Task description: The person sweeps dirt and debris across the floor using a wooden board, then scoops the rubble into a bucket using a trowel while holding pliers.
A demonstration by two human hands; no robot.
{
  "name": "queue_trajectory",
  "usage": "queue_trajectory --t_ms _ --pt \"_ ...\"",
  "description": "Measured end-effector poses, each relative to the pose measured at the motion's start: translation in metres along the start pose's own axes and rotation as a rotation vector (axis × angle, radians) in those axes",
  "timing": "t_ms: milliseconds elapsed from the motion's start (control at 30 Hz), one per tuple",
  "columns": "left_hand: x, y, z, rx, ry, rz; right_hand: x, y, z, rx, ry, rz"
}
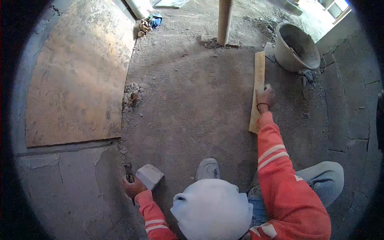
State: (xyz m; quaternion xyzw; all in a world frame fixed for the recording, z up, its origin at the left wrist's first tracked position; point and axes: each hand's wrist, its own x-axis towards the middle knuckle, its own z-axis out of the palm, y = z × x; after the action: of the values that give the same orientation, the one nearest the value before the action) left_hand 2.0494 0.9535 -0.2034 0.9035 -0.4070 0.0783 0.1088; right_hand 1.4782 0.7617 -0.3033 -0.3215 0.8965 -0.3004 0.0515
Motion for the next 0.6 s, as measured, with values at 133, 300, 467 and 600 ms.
queue_trajectory --t_ms 133,300,467,600 --pt "0.003 -0.027 0.025 0.003 0.079 0.096 -0.077 -0.051 0.003 0.168 -0.207 -0.21" --pt "-0.001 -0.011 0.015 -0.001 0.033 0.026 -0.156 -0.091 0.007 0.108 -0.635 -0.343" --pt "0.0 -0.026 0.024 0.028 0.074 0.087 -0.048 -0.009 0.002 0.027 -0.097 -0.162" --pt "-0.002 -0.017 0.021 0.024 0.065 0.01 0.059 0.095 -0.03 -0.129 0.107 -0.06"
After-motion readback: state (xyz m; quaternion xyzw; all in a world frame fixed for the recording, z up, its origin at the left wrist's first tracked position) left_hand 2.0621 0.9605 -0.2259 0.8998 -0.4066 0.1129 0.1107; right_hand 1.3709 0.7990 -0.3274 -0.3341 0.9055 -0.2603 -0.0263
